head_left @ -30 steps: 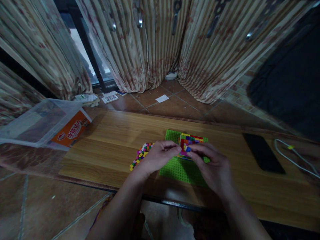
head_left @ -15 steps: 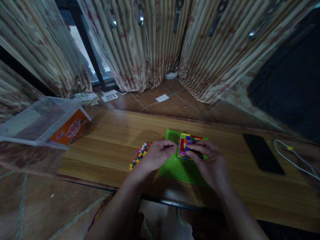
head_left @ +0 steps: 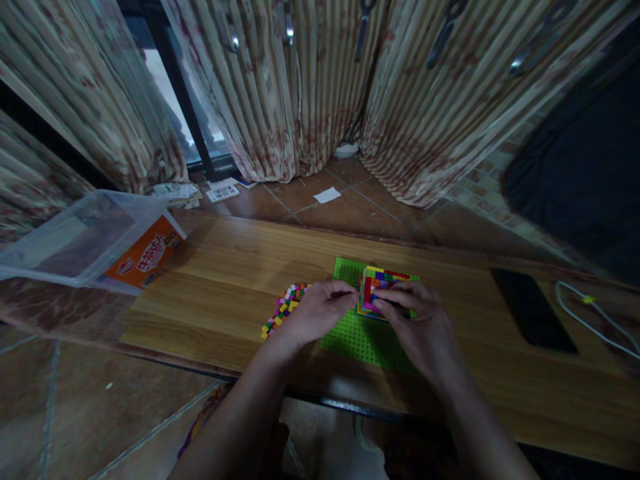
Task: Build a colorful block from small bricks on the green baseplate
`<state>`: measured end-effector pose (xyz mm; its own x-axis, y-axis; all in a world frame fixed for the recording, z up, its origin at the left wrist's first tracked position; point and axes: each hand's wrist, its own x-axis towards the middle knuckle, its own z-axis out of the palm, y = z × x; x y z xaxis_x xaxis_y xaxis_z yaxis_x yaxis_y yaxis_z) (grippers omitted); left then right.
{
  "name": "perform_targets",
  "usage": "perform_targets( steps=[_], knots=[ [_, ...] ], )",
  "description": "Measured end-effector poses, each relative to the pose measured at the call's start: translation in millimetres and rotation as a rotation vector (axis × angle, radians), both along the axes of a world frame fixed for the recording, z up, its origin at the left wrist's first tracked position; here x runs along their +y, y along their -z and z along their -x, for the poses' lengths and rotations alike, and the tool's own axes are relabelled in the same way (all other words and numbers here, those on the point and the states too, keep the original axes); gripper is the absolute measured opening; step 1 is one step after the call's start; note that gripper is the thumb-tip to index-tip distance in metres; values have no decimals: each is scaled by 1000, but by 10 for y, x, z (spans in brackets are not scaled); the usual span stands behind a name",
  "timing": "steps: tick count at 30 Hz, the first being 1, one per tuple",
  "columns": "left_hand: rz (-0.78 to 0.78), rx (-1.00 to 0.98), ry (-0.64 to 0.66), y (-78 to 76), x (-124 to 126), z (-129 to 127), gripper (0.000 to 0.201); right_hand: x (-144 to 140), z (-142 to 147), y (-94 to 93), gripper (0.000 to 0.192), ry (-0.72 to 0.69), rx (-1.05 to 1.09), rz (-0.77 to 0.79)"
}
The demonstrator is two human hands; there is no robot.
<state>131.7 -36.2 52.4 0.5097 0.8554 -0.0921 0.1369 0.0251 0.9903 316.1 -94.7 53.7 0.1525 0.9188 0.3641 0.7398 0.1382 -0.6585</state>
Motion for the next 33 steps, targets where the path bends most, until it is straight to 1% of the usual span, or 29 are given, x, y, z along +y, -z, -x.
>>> perform_targets(
  steps=[9,13,17,23,29,33],
  knots=[
    [-2,-1,19,25,-2,-1,24,-14,36,-36,25,15,-112,4],
    [-4,17,17,6,-1,0,25,-12,63,-41,31,18,-229,-37],
    [10,39,24,-5,-3,0,25,-7,84,-33,32,12,-314,-77],
    [-8,36,22,-1,-3,7,23,2,63,-13,29,-29,-321,-115],
    [-12,24,53,6,-9,5,25,6,60,4,29,-25,-327,-125],
    [-10,14,48,-7,-16,2,24,7,59,12,29,-28,-317,-136]
  ],
)
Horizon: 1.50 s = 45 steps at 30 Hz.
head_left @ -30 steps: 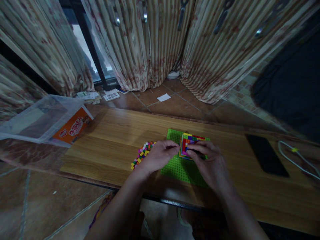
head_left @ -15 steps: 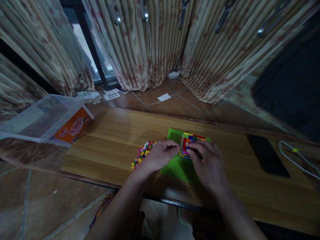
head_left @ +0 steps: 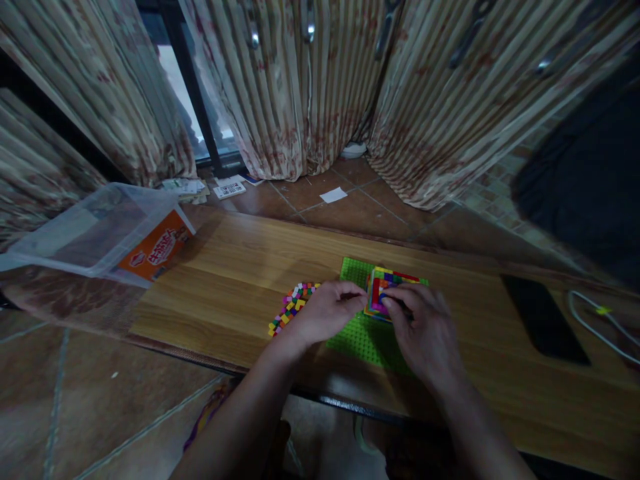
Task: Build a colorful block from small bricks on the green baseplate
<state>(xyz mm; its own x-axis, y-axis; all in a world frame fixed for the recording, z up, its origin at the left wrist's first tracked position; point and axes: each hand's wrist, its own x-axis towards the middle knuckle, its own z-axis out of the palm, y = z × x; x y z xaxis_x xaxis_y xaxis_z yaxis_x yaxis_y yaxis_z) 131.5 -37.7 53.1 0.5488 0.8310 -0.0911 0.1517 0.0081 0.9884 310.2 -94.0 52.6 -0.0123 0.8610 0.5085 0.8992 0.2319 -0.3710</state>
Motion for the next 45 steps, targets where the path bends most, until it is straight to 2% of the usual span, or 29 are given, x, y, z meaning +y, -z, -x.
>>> perform_targets(
  steps=[8,17,26,33,36,45],
  knots=[
    [-15,7,-2,22,4,0,25,3,-16,3,29,-25,-22,-6],
    [19,12,3,13,-10,10,28,9,-4,44,22,-31,-73,-143],
    [-33,24,-11,-10,1,20,27,-3,-12,40,23,-24,39,-50],
    [-25,53,-8,-8,3,25,28,-13,-135,-25,25,-158,87,68],
    [-18,52,-2,-9,-3,20,28,2,-159,-25,24,-193,68,86],
    [-26,34,10,5,-4,-4,25,49,-164,-38,16,-183,92,68]
  ],
)
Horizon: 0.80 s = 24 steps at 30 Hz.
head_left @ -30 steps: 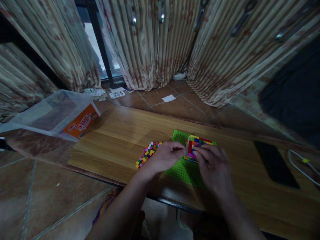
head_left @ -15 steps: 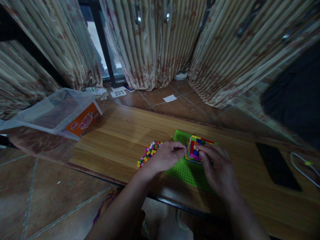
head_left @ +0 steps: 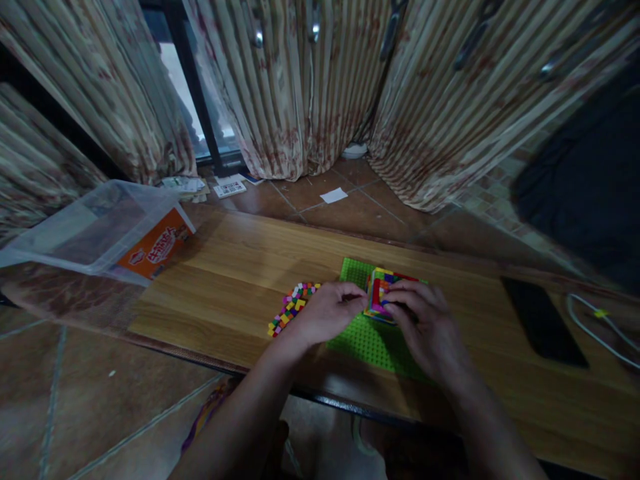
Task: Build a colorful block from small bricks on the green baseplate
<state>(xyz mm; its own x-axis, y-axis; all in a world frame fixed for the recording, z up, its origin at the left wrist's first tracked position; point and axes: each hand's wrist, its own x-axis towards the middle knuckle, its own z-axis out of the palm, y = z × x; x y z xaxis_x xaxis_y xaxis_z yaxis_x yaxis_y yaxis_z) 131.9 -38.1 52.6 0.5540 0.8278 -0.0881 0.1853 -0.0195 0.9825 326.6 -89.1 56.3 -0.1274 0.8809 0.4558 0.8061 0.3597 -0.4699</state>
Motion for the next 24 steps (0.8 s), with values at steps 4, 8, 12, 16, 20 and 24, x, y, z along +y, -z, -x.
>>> perform_targets(
  steps=[4,8,12,16,20,24],
  knots=[
    [6,11,-1,5,-2,1,27,0,-21,24,16,72,59,-31],
    [-15,9,7,7,2,5,27,-9,4,62,16,101,76,-34],
    [-35,28,10,20,-3,2,28,-9,57,65,16,99,72,-16],
    [-41,20,20,50,-11,-5,30,-19,80,40,14,84,61,-46],
    [-34,22,9,52,-14,-10,29,-39,87,10,13,79,68,-38],
    [-22,43,14,27,-14,-17,28,-30,93,15,13,134,130,-5]
  ],
)
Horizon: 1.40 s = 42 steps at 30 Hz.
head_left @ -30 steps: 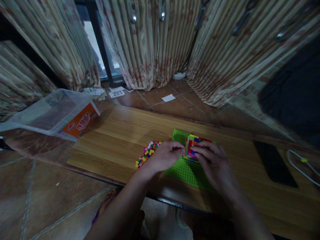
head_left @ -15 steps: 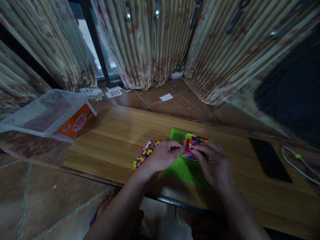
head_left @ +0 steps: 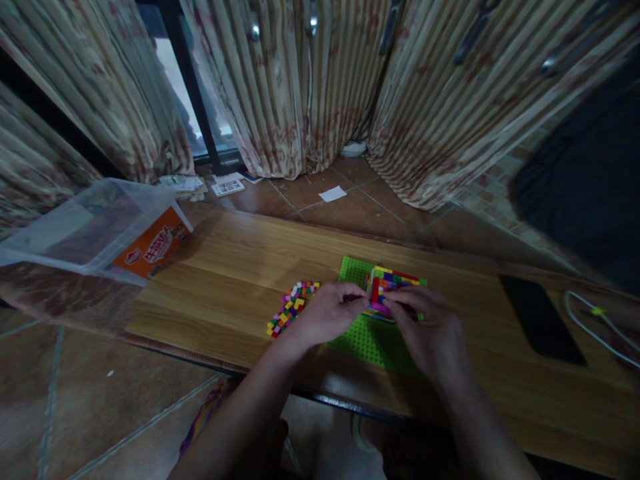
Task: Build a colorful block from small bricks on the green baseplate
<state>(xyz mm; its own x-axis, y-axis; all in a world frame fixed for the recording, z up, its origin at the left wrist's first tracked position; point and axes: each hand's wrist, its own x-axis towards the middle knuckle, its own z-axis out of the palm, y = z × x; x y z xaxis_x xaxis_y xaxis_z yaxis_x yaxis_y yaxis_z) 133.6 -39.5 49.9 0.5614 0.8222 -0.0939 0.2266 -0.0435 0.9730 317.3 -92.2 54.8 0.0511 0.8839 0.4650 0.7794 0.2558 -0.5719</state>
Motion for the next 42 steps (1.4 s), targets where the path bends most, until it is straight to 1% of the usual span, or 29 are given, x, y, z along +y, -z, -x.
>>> perform_targets(
  steps=[4,11,17,22,26,35,38,40,42],
  knots=[
    [1,8,-10,-11,2,-8,29,25,2,33,14,79,64,18],
    [9,4,-16,-9,-4,-12,28,34,-103,69,16,83,176,74],
    [6,-16,-13,-6,-1,-11,28,51,-183,85,15,109,167,72],
    [-15,-8,-11,-32,0,-17,26,71,-149,102,13,106,132,51],
    [4,-19,-12,-46,-3,-22,25,69,-102,88,13,105,138,53],
    [-18,1,-19,-18,-6,-19,27,68,-107,92,15,129,180,54],
    [-40,9,-40,-9,-3,-23,27,54,-122,68,18,169,182,9],
    [-64,18,-81,2,4,-39,25,42,-113,38,22,224,148,-22],
    [-85,11,-141,19,14,-70,24,34,-87,13,30,269,120,-16]
  ],
)
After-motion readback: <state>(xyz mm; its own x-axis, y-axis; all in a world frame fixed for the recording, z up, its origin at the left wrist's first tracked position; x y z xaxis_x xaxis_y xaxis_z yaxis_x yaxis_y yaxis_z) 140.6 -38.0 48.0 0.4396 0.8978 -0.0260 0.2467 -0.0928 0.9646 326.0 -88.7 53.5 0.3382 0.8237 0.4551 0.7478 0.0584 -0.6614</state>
